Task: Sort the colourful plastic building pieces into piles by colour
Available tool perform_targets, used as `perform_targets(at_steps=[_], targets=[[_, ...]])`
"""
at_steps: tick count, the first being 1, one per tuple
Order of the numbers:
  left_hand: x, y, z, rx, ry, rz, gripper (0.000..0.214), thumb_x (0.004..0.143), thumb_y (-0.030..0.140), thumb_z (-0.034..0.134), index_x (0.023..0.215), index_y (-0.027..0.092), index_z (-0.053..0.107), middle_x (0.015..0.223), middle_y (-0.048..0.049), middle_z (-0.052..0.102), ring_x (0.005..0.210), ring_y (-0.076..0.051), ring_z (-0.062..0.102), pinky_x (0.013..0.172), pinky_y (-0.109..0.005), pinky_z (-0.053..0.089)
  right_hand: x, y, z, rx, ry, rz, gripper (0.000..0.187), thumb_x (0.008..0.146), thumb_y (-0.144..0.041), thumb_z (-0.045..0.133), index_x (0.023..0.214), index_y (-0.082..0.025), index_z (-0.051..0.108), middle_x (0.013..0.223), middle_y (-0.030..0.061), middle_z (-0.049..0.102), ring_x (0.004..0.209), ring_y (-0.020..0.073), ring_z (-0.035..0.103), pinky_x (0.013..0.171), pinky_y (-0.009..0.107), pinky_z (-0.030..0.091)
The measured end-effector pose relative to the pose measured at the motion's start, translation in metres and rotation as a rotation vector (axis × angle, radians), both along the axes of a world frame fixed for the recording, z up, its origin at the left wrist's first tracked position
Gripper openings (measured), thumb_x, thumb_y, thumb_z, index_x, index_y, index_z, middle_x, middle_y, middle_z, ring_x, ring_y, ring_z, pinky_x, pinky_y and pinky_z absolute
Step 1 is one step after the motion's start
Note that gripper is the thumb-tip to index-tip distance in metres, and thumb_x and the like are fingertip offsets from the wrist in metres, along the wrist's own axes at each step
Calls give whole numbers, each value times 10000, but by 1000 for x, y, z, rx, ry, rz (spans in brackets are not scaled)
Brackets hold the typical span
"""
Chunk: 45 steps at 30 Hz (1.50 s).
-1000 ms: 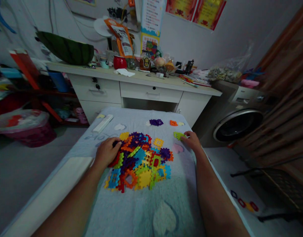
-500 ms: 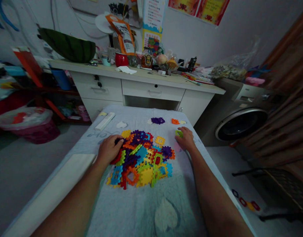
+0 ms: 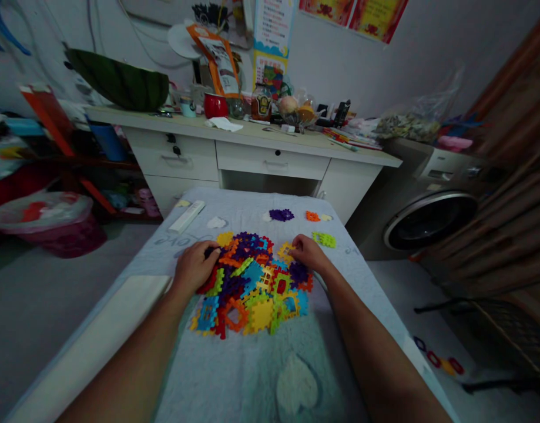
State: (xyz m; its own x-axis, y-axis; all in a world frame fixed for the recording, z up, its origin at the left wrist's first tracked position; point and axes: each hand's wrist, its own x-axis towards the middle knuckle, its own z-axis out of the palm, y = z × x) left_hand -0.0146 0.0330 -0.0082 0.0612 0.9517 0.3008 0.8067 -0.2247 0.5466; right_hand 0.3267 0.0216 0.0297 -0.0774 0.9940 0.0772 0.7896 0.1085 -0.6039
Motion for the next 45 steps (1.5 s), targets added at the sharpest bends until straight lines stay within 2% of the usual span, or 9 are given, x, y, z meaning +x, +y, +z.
perform_targets(at_steps=[5, 11, 16, 22, 27, 31, 34, 39, 45], targets=[[1, -1, 1, 0, -11, 10, 325, 860, 424, 464, 1002, 228, 680, 1051, -53, 699, 979, -230, 623, 873, -345, 460, 34, 1, 20, 107, 269, -98, 143, 705, -286, 633, 726, -194, 526, 644, -43, 533, 610, 117, 474, 586, 235, 363], [3, -2, 4, 37, -40, 14, 392, 878, 463, 414, 990, 206, 689, 1021, -75, 702, 968, -238, 624, 869, -350, 466, 85, -23, 41, 182, -72, -249, 83, 710, -189, 611, 690, -190, 530, 700, -12, 567, 632, 124, 496, 608, 247, 356], [3, -4, 10, 111, -122, 29, 459, 915, 465, 335, 980, 169, 680, 1003, -98, 691, 977, -241, 613, 895, -358, 465, 97, -61, 24, 103, -291, -222, 86, 725, -176, 637, 780, -181, 572, 840, 29, 600, 696, 135, 540, 646, 245, 395], [6, -10, 16, 296, 7, 7, 353, 898, 396, 414, 979, 170, 673, 1050, -105, 666, 1043, -263, 592, 964, -399, 430, 100, -83, 4, 46, -299, -153, 200, 767, -284, 663, 927, -175, 611, 1011, 82, 613, 863, 183, 595, 784, 294, 465], [7, -14, 20, 343, 76, 24, 310, 885, 367, 450, 985, 179, 674, 1099, -110, 646, 1050, -271, 590, 961, -414, 435, 96, -65, 0, 114, -379, -202, 332, 812, -348, 618, 1095, -174, 614, 1160, 119, 609, 1123, 244, 552, 996, 379, 398], [8, -16, 23, 362, 76, 18, 292, 882, 355, 457, 973, 180, 672, 1111, -108, 647, 1061, -269, 588, 967, -412, 433, 84, -34, -2, 41, -429, -404, 617, 800, -446, 632, 1343, -187, 498, 1347, 148, 520, 1222, 296, 492, 1018, 423, 375], [9, -17, 24, 351, 78, 9, 280, 883, 348, 455, 966, 185, 667, 1109, -104, 648, 1063, -264, 587, 973, -412, 428, 74, -13, -1, -54, -464, -455, 755, 795, -522, 622, 1446, -214, 396, 1399, 162, 472, 1235, 336, 477, 1004, 450, 376], [9, -17, 24, 333, 60, -1, 278, 890, 354, 447, 975, 194, 658, 1118, -97, 644, 1066, -254, 583, 980, -400, 424, 65, 6, 5, -142, -503, -455, 648, 845, -519, 557, 1423, -252, 437, 1351, 160, 512, 1189, 373, 495, 934, 463, 409], [10, -16, 23, 303, 22, -14, 268, 885, 361, 447, 960, 203, 650, 1097, -90, 641, 1056, -250, 584, 986, -389, 427, 67, 21, 5, -120, -527, -370, 449, 872, -397, 551, 1295, -246, 568, 1287, 137, 556, 1145, 321, 516, 928, 406, 400]])
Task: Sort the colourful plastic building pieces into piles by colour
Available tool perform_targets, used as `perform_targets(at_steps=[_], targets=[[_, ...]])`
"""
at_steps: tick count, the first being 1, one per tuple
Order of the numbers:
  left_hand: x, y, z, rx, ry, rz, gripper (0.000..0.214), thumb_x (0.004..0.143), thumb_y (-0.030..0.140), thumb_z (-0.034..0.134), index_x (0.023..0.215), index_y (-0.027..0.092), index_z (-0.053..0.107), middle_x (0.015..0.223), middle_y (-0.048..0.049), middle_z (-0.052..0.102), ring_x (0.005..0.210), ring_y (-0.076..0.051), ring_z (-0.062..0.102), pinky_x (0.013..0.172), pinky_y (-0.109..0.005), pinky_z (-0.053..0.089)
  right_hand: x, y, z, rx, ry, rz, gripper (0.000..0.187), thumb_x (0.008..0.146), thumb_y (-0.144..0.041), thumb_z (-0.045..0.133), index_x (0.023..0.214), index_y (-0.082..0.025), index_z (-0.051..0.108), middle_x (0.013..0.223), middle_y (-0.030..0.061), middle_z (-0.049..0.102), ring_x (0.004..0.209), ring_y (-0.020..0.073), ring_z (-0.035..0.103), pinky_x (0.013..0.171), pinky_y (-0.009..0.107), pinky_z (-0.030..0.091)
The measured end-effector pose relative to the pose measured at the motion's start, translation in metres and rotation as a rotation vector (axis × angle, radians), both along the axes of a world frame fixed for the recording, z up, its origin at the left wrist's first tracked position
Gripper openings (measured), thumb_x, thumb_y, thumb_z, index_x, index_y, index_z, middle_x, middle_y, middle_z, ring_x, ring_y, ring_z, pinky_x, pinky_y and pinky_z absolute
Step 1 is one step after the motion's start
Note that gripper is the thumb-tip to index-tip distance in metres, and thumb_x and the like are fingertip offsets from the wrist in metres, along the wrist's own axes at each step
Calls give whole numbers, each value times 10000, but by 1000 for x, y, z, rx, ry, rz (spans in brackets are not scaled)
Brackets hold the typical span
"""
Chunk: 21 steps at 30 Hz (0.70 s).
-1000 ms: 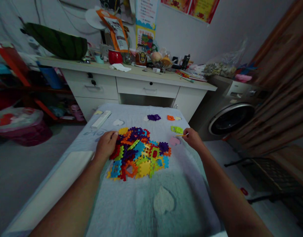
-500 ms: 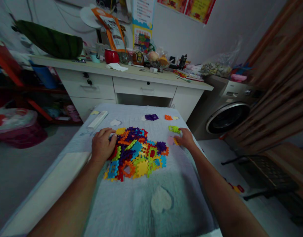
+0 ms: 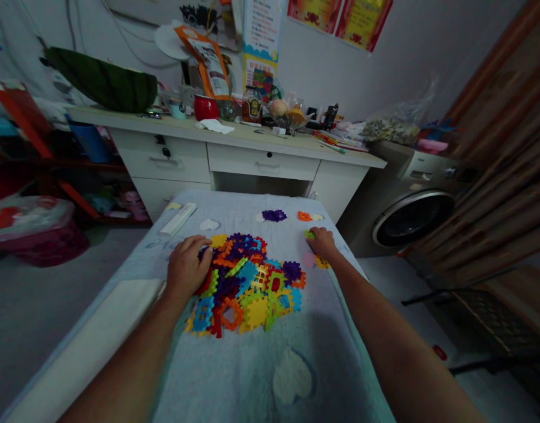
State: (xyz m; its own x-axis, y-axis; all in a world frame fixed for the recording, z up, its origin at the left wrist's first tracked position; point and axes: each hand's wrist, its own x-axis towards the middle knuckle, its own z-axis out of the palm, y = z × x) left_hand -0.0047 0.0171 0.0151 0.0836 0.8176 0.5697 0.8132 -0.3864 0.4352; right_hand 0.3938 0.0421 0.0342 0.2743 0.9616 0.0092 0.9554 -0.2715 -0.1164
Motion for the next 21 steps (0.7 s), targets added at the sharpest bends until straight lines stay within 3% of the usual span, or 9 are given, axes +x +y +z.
perform_targets(at_steps=[6, 13, 17, 21], targets=[[-1, 1, -1, -17, -6, -9, 279, 880, 359, 444, 959, 189, 651, 1091, -100, 643, 1039, -258, 589, 978, -399, 438, 9, 12, -1, -23, -16, 80, 462, 879, -405, 549, 1297, -207, 560, 1263, 144, 569, 1165, 289, 512, 967, 377, 379], [-3, 3, -4, -14, 9, -8, 286, 884, 360, 441, 971, 191, 655, 1080, -96, 645, 1036, -257, 591, 970, -399, 442, 13, 23, 13, -68, -42, 31, 576, 799, -453, 639, 1336, -282, 522, 1348, 134, 513, 1207, 354, 493, 944, 486, 409], [-4, 4, -5, -21, 3, -18, 274, 885, 364, 441, 961, 197, 644, 1080, -92, 648, 1032, -254, 590, 968, -399, 442, 5, 43, 18, -42, -15, 64, 460, 844, -425, 568, 1276, -266, 584, 1343, 113, 545, 1230, 356, 476, 967, 504, 397], [-3, 4, -4, -38, -4, -19, 267, 884, 368, 441, 956, 202, 638, 1084, -91, 648, 1040, -253, 588, 973, -398, 443, -6, 62, 11, -103, -3, 89, 382, 868, -430, 513, 1175, -252, 655, 1309, 111, 581, 1223, 391, 479, 953, 544, 395]])
